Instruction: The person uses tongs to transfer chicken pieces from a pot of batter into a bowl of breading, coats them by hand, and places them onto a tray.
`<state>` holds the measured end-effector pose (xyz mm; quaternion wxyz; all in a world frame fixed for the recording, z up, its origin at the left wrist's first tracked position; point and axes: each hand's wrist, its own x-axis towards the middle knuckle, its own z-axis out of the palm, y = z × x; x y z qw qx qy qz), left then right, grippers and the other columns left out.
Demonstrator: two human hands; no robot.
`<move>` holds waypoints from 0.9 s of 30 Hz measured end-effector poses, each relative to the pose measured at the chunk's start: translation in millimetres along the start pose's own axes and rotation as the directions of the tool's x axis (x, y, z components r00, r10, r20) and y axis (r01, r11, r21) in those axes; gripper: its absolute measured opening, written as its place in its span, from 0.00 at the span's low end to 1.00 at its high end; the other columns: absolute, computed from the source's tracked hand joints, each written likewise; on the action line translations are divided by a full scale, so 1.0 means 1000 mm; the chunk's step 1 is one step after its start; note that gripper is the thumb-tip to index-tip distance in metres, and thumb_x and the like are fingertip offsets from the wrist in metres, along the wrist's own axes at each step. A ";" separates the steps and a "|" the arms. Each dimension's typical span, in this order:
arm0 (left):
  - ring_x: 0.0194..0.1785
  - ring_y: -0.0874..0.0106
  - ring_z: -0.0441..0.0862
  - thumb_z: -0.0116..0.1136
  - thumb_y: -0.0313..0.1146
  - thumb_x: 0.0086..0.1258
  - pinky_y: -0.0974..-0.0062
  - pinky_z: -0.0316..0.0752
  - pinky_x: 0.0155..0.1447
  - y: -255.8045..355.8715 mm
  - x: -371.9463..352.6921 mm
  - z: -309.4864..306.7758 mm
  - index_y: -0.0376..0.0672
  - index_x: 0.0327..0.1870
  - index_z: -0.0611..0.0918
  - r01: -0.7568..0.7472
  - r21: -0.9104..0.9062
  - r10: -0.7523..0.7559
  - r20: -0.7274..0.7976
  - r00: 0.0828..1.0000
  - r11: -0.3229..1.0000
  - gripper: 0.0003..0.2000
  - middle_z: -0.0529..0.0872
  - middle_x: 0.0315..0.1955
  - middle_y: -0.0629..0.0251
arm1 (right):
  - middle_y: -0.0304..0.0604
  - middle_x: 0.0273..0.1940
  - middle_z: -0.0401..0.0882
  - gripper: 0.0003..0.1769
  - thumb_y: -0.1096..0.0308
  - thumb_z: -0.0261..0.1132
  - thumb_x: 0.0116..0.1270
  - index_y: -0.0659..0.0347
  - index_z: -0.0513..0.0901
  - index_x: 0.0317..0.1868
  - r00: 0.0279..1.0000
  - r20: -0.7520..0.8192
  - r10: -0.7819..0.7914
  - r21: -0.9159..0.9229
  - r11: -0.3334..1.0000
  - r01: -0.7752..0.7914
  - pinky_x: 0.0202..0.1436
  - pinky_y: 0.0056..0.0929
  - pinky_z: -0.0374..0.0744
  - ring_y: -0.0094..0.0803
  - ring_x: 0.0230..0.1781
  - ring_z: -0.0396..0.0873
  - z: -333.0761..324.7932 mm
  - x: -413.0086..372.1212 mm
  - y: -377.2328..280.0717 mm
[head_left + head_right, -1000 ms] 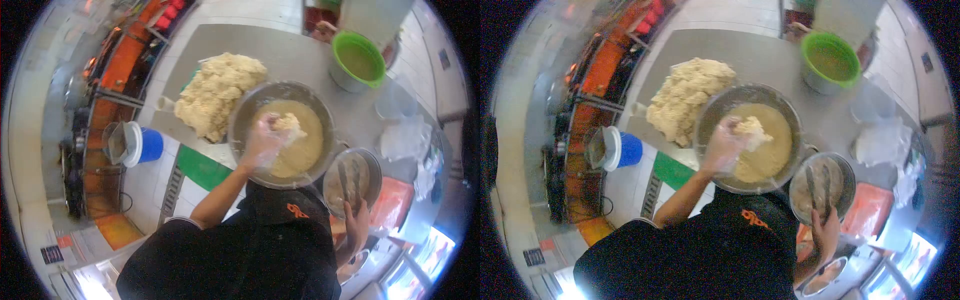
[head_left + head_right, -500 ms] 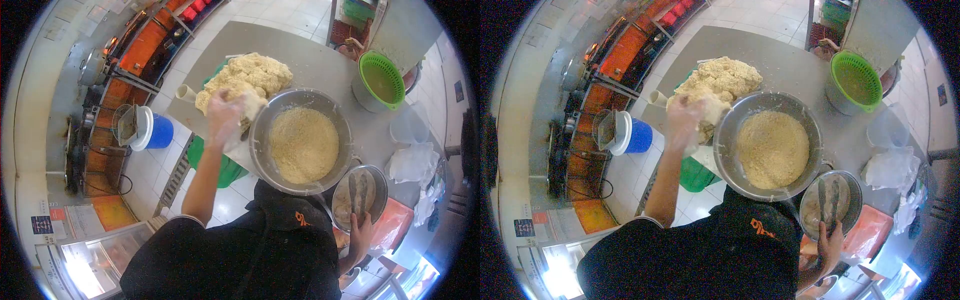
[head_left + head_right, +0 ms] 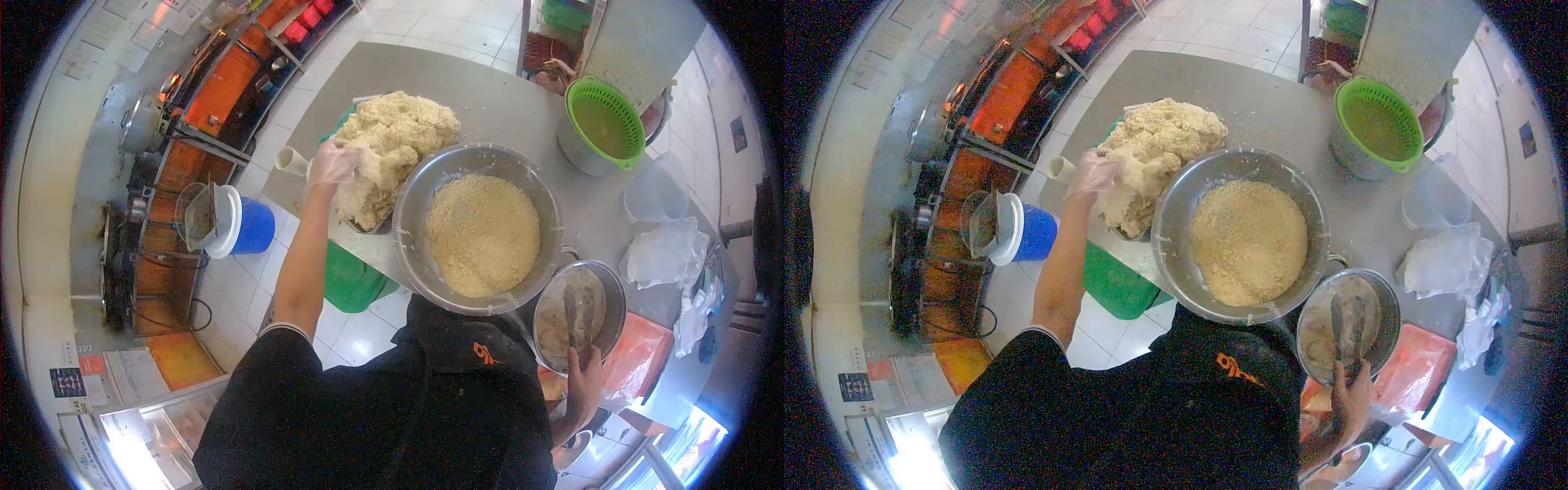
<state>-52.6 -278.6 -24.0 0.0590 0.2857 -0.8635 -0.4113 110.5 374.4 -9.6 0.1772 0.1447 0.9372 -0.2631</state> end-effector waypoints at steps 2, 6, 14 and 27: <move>0.43 0.63 0.93 0.75 0.49 0.64 0.66 0.85 0.50 -0.006 0.009 0.003 0.37 0.49 0.88 -0.030 0.227 0.038 -0.033 0.999 0.973 0.24 0.94 0.40 0.53 | 0.67 0.59 0.84 0.31 0.48 0.67 0.77 0.67 0.78 0.65 1.000 -0.014 -0.001 0.020 1.000 0.002 0.66 0.52 0.75 0.64 0.63 0.80 -0.002 -0.001 -0.002; 0.47 0.56 0.92 0.71 0.53 0.66 0.62 0.85 0.53 0.003 0.006 -0.002 0.36 0.49 0.88 -0.071 0.555 0.129 -0.065 0.990 0.829 0.25 0.94 0.43 0.50 | 0.66 0.62 0.83 0.30 0.50 0.67 0.77 0.66 0.78 0.66 0.997 0.038 0.069 0.038 0.997 -0.071 0.67 0.53 0.74 0.64 0.65 0.79 -0.016 -0.006 -0.017; 0.57 0.45 0.87 0.57 0.48 0.80 0.55 0.76 0.72 -0.016 -0.016 0.050 0.28 0.53 0.86 -0.401 0.709 0.708 -0.195 0.678 0.580 0.24 0.89 0.50 0.38 | 0.68 0.60 0.83 0.31 0.48 0.65 0.78 0.64 0.73 0.68 1.000 0.020 0.019 -0.031 0.999 -0.019 0.64 0.56 0.77 0.68 0.62 0.80 -0.004 -0.005 0.010; 0.85 0.38 0.56 0.45 0.56 0.84 0.54 0.47 0.89 -0.027 -0.018 0.070 0.15 0.78 0.60 -0.286 0.863 0.536 0.021 0.844 0.416 0.43 0.59 0.80 0.26 | 0.67 0.57 0.84 0.27 0.51 0.60 0.82 0.64 0.75 0.67 0.999 -0.017 -0.049 -0.058 0.997 0.047 0.63 0.58 0.77 0.67 0.59 0.81 -0.013 -0.006 0.026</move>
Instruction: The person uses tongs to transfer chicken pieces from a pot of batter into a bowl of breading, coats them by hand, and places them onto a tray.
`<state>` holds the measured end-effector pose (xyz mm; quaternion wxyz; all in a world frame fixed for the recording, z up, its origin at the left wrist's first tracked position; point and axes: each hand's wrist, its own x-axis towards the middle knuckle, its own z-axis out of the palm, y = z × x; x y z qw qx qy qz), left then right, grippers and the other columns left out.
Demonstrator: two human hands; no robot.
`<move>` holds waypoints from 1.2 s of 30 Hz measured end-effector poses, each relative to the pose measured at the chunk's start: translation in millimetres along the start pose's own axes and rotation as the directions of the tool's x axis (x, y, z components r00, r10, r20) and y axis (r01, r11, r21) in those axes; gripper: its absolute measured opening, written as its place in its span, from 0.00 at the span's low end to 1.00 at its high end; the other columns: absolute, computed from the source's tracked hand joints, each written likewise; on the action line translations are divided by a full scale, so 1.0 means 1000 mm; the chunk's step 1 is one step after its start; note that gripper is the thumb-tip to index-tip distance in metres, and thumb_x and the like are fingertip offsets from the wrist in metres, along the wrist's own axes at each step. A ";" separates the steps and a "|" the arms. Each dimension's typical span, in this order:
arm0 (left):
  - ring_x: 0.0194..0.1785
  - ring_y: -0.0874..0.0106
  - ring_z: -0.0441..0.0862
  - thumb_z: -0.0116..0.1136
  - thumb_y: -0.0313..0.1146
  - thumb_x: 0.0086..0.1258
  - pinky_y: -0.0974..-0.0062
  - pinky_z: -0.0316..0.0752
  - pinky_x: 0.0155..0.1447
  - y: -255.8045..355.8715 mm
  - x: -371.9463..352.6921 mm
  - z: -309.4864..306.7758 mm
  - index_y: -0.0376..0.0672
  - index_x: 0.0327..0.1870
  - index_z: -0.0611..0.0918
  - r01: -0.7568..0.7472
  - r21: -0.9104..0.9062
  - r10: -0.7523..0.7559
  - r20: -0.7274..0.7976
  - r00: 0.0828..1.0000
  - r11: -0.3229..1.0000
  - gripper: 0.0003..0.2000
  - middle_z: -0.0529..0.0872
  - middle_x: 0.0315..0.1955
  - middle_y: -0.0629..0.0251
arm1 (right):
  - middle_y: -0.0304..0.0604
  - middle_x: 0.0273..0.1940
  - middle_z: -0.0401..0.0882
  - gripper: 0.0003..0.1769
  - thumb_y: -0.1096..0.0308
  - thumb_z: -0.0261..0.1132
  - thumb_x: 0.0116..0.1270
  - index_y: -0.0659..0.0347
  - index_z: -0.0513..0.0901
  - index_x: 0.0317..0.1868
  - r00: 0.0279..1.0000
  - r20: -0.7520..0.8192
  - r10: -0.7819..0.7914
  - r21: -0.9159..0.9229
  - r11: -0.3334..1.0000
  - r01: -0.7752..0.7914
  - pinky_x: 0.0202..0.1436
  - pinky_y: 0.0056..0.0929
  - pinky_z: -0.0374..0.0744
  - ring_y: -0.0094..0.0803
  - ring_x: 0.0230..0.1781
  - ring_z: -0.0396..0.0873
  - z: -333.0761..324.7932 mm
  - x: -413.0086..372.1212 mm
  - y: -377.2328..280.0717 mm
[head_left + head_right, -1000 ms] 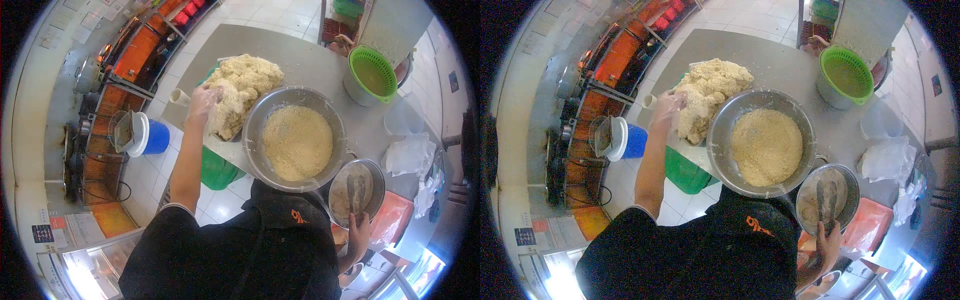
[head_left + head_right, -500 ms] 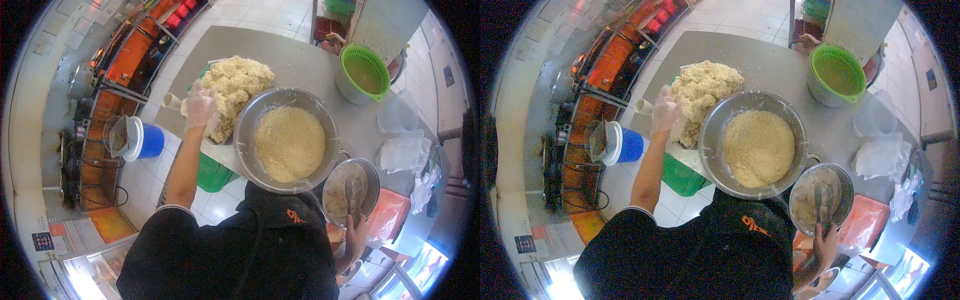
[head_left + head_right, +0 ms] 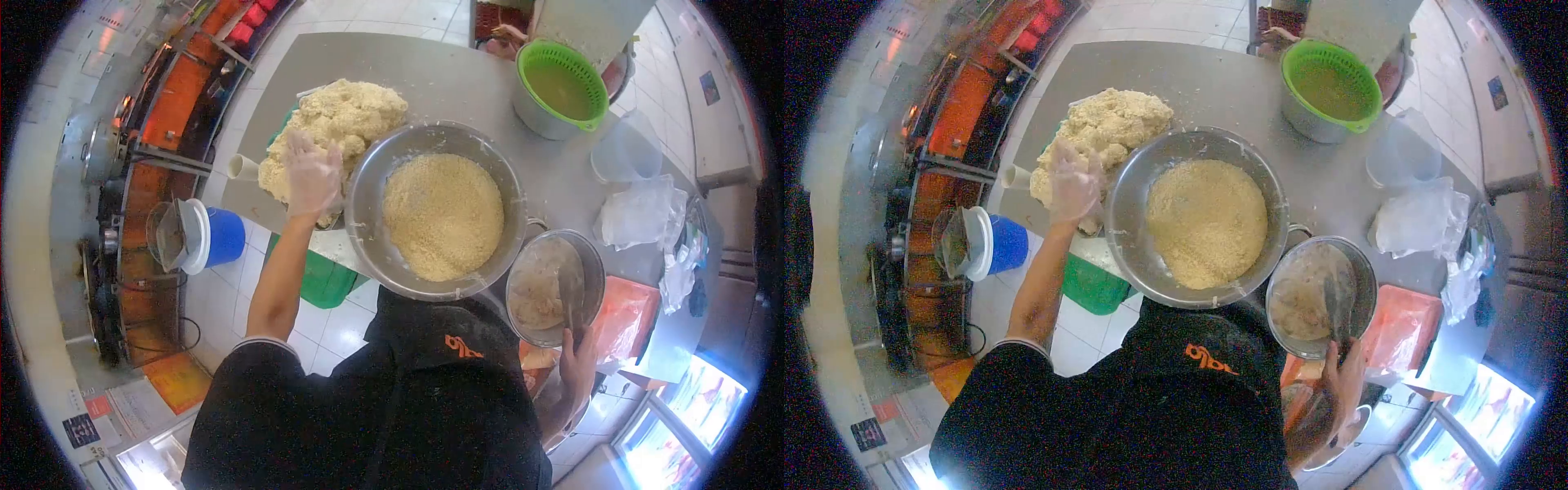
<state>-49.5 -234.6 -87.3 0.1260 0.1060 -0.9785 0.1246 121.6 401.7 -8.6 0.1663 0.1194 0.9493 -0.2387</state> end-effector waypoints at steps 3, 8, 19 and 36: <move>0.87 0.44 0.52 0.42 0.56 0.86 0.55 0.44 0.90 0.035 -0.005 -0.028 0.16 0.80 0.56 0.044 -0.307 -0.071 -0.078 0.994 0.951 0.43 0.56 0.82 0.29 | 0.67 0.55 0.85 0.27 0.51 0.59 0.82 0.65 0.76 0.66 0.999 0.033 -0.024 0.023 0.999 0.023 0.62 0.59 0.78 0.67 0.59 0.82 -0.007 0.001 -0.011; 0.88 0.48 0.52 0.37 0.51 0.88 0.56 0.45 0.90 0.043 0.007 -0.035 0.20 0.81 0.59 0.091 -0.054 -0.072 0.285 0.956 0.994 0.37 0.57 0.82 0.30 | 0.71 0.49 0.86 0.24 0.55 0.62 0.80 0.66 0.78 0.63 1.000 -0.002 0.030 -0.090 0.996 -0.030 0.55 0.60 0.80 0.69 0.51 0.84 -0.012 -0.004 -0.022; 0.76 0.45 0.72 0.54 0.35 0.84 0.53 0.67 0.80 0.095 -0.029 -0.139 0.30 0.75 0.72 -0.065 -0.340 -0.061 -0.348 0.935 0.938 0.25 0.76 0.70 0.35 | 0.59 0.41 0.89 0.23 0.53 0.70 0.72 0.67 0.82 0.50 0.982 0.177 0.071 -0.320 0.947 -0.011 0.48 0.55 0.84 0.59 0.45 0.88 -0.042 -0.003 -0.062; 0.67 0.31 0.79 0.56 0.36 0.75 0.46 0.73 0.75 0.192 -0.118 -0.117 0.39 0.58 0.86 -0.582 -0.594 0.772 0.107 0.627 0.555 0.17 0.82 0.62 0.31 | 0.61 0.43 0.89 0.13 0.63 0.64 0.72 0.63 0.86 0.48 0.954 0.296 -0.051 -0.277 0.951 0.137 0.48 0.57 0.84 0.63 0.44 0.87 -0.019 0.027 -0.076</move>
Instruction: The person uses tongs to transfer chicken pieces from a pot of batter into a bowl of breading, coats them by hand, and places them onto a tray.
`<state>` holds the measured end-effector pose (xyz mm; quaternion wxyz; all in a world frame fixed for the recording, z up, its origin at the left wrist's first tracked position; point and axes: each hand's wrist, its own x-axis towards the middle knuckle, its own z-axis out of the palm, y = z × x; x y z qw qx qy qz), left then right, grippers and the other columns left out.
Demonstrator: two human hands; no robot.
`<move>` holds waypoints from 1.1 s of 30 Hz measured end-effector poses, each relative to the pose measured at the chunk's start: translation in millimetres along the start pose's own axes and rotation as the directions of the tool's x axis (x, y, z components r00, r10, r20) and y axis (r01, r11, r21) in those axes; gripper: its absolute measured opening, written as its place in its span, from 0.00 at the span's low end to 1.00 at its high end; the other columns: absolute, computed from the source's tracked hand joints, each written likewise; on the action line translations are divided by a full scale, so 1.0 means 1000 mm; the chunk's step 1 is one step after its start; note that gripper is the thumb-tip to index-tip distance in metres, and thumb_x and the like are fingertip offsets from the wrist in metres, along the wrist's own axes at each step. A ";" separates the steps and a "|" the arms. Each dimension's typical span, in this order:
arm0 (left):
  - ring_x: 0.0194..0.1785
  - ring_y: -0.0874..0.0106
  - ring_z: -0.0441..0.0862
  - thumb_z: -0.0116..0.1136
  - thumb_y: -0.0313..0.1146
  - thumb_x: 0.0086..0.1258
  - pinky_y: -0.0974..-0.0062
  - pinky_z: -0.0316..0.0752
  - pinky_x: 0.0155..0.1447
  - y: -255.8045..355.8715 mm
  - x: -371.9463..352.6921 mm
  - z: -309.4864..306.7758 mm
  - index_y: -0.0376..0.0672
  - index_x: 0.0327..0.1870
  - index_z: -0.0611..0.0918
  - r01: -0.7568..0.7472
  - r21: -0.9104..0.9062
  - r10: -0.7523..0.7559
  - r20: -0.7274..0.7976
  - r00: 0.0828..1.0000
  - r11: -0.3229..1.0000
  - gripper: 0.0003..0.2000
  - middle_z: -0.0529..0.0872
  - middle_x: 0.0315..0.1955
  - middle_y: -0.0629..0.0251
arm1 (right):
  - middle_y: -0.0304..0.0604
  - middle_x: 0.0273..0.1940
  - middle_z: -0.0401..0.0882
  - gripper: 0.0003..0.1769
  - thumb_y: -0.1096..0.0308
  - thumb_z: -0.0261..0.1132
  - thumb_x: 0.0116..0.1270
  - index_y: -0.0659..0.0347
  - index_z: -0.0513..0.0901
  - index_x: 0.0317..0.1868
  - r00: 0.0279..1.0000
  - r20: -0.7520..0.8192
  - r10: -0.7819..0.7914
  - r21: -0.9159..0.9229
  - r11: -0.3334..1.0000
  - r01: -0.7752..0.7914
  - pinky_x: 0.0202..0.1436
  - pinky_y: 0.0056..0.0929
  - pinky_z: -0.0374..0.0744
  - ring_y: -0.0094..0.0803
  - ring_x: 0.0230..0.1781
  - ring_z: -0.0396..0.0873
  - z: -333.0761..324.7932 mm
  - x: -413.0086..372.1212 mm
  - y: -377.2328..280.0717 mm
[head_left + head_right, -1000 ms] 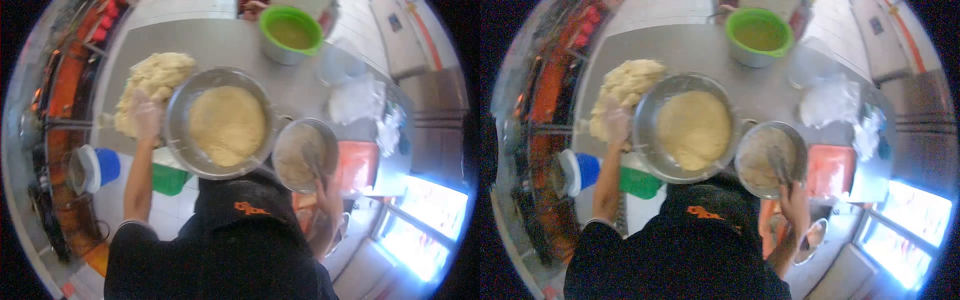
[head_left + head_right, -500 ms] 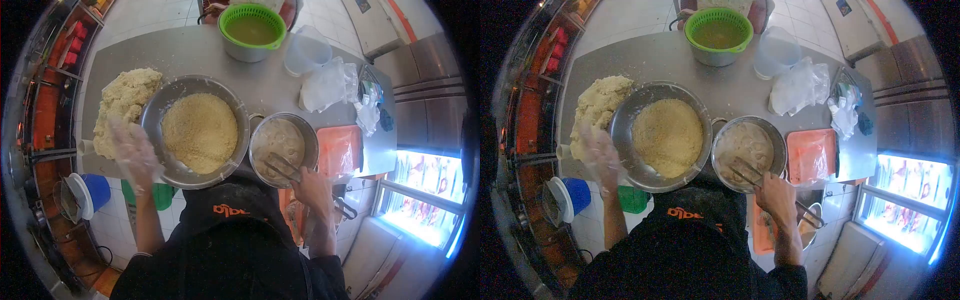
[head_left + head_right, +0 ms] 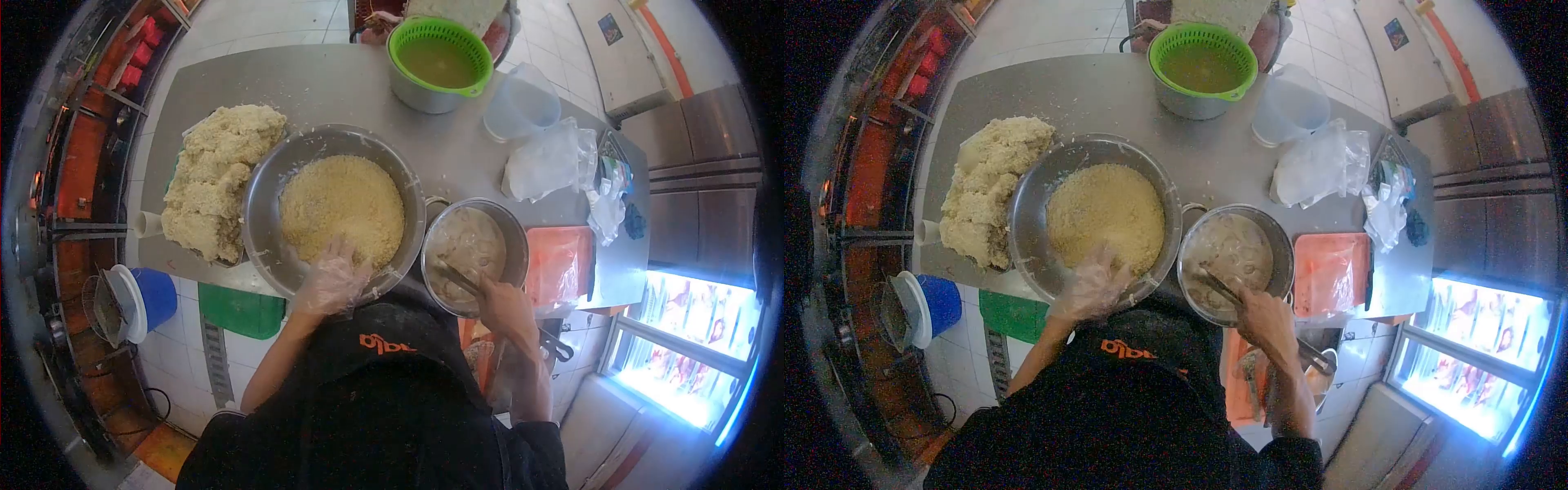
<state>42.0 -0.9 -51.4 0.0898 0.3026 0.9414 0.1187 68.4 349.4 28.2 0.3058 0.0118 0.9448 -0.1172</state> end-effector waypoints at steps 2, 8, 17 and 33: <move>0.67 0.33 0.79 0.56 0.37 0.74 0.46 0.73 0.76 0.001 0.000 -0.004 0.40 0.58 0.86 0.083 -0.099 -0.084 -0.013 0.996 0.992 0.17 0.82 0.62 0.31 | 0.61 0.40 0.89 0.14 0.63 0.65 0.73 0.64 0.86 0.50 0.999 -0.021 -0.033 0.055 0.998 0.034 0.47 0.56 0.83 0.63 0.43 0.87 0.011 -0.005 0.020; 0.67 0.34 0.79 0.54 0.39 0.80 0.46 0.72 0.76 -0.007 0.004 -0.009 0.41 0.59 0.86 0.095 -0.097 -0.096 -0.007 0.995 0.991 0.16 0.82 0.62 0.31 | 0.61 0.37 0.88 0.13 0.63 0.66 0.75 0.65 0.85 0.51 1.000 0.005 0.003 0.345 0.938 -0.005 0.43 0.50 0.81 0.60 0.40 0.87 0.004 -0.034 0.051; 0.74 0.35 0.71 0.56 0.43 0.81 0.46 0.67 0.79 -0.015 0.004 0.003 0.35 0.64 0.81 0.132 -0.195 -0.139 -0.024 0.990 0.972 0.21 0.77 0.68 0.33 | 0.59 0.35 0.88 0.14 0.62 0.68 0.73 0.66 0.84 0.49 0.914 -0.366 0.177 0.253 0.964 -0.085 0.41 0.49 0.82 0.57 0.36 0.87 0.000 -0.063 0.015; 0.72 0.33 0.75 0.55 0.45 0.82 0.47 0.69 0.78 -0.016 0.002 0.014 0.30 0.67 0.80 0.267 -0.296 -0.303 -0.081 0.950 0.917 0.26 0.76 0.68 0.25 | 0.65 0.49 0.86 0.25 0.51 0.66 0.75 0.70 0.80 0.52 0.920 -0.257 0.295 0.056 0.955 -0.291 0.52 0.61 0.84 0.66 0.48 0.87 0.012 -0.031 0.006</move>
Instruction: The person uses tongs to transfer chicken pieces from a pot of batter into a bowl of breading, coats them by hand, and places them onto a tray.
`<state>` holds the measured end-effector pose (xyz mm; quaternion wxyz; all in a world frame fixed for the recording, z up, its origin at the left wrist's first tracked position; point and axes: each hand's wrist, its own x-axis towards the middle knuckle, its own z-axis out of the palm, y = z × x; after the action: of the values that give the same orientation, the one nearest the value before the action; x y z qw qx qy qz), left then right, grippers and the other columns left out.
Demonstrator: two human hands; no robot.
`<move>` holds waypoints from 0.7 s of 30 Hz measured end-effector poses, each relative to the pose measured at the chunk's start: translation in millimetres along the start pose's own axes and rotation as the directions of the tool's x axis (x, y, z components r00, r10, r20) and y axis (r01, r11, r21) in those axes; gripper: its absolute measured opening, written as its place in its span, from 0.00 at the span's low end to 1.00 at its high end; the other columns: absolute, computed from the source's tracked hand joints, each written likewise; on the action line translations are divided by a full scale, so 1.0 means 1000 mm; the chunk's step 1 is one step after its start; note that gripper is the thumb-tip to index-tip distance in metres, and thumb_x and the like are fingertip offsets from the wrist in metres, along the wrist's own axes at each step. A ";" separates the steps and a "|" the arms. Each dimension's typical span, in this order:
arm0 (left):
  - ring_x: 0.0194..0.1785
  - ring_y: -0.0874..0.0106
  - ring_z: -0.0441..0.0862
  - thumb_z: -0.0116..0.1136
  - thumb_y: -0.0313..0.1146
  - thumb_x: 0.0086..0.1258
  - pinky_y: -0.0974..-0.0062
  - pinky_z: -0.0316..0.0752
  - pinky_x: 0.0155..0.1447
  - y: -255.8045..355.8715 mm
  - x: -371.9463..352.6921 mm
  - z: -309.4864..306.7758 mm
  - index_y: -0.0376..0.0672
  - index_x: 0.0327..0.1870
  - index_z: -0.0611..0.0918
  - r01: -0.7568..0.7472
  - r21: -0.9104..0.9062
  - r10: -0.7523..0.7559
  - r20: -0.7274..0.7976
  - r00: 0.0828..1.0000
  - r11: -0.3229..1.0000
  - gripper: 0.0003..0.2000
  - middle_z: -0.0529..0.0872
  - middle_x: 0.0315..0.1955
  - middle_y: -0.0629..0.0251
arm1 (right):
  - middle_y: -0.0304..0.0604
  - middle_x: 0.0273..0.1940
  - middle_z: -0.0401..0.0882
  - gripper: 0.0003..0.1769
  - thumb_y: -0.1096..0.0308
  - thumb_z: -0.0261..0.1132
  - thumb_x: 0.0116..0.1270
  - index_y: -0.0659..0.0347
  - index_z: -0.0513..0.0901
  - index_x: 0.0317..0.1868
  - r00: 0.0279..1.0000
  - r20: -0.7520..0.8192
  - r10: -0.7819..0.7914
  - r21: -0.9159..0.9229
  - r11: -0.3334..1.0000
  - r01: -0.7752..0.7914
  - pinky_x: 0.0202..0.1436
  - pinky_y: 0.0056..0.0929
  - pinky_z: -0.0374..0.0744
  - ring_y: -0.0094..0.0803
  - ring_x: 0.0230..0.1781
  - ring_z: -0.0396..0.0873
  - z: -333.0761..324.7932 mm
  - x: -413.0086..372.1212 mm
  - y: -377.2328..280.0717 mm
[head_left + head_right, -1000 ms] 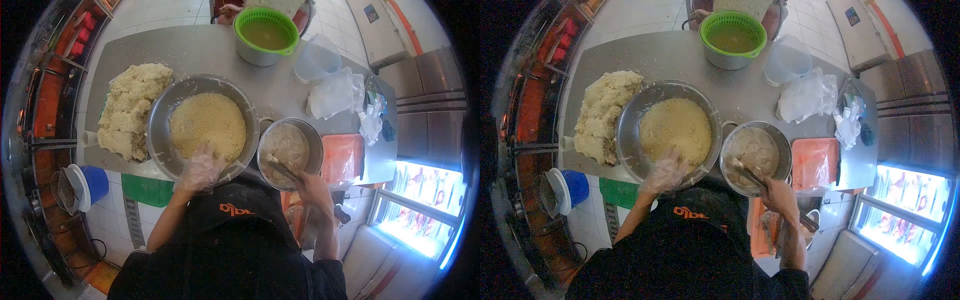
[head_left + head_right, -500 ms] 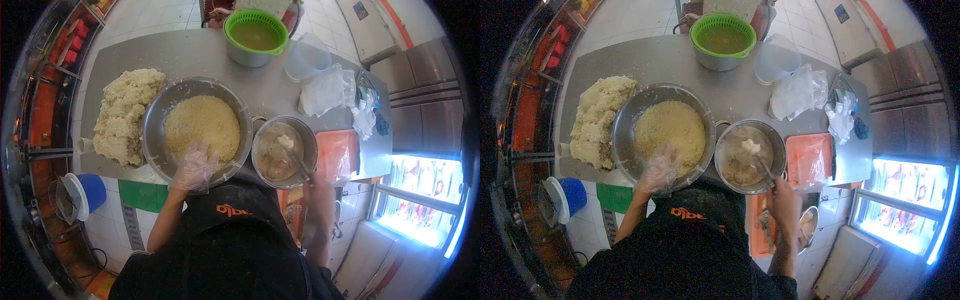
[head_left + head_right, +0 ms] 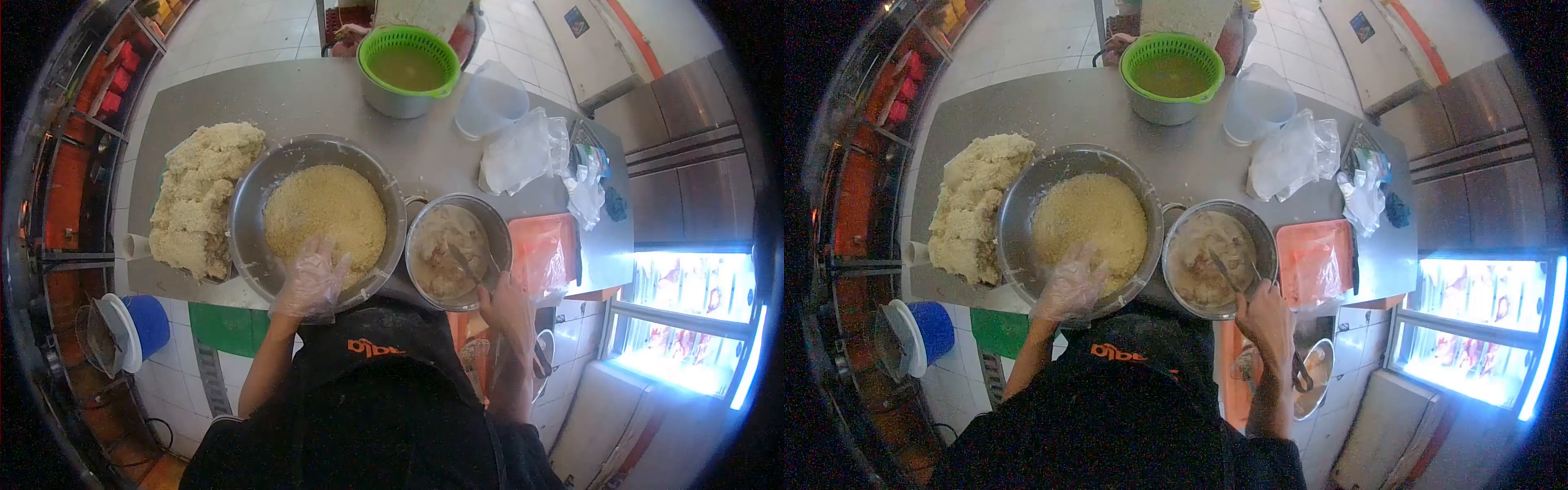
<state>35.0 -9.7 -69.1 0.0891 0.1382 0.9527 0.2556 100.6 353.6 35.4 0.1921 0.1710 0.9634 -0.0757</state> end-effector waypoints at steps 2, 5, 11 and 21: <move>0.74 0.35 0.72 0.55 0.47 0.81 0.48 0.68 0.79 -0.004 0.001 0.000 0.30 0.70 0.76 0.018 -0.021 -0.017 0.065 0.998 1.000 0.28 0.74 0.69 0.26 | 0.67 0.49 0.87 0.27 0.50 0.64 0.75 0.72 0.81 0.52 0.999 0.012 0.033 0.006 0.999 -0.033 0.54 0.61 0.84 0.67 0.49 0.87 0.014 0.021 0.004; 0.75 0.35 0.71 0.55 0.47 0.81 0.49 0.69 0.79 0.001 0.001 -0.007 0.31 0.71 0.75 0.032 -0.050 -0.028 0.087 0.996 0.998 0.29 0.74 0.69 0.26 | 0.69 0.49 0.87 0.28 0.50 0.62 0.75 0.72 0.83 0.55 0.982 0.186 0.016 0.010 1.000 -0.018 0.58 0.61 0.83 0.68 0.52 0.86 0.022 0.047 0.006; 0.76 0.35 0.70 0.55 0.49 0.81 0.50 0.67 0.80 -0.004 0.002 -0.002 0.30 0.72 0.74 0.001 -0.002 -0.001 0.131 0.991 1.000 0.30 0.73 0.71 0.27 | 0.64 0.49 0.89 0.22 0.55 0.62 0.76 0.62 0.86 0.59 0.978 0.174 -0.117 0.135 0.986 0.094 0.60 0.58 0.82 0.61 0.53 0.88 0.023 0.055 0.009; 0.78 0.37 0.68 0.54 0.49 0.81 0.50 0.64 0.82 0.009 0.001 -0.015 0.27 0.73 0.72 0.075 0.009 -0.075 0.203 0.976 0.997 0.32 0.72 0.73 0.28 | 0.58 0.40 0.89 0.15 0.61 0.66 0.77 0.65 0.86 0.52 0.991 0.057 -0.122 0.494 0.866 0.078 0.50 0.48 0.82 0.57 0.42 0.88 -0.017 0.009 0.043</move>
<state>32.2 -8.6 -51.4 0.1954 0.1275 0.9434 0.2359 102.5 399.6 43.6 0.1797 0.1605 0.9109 -0.3349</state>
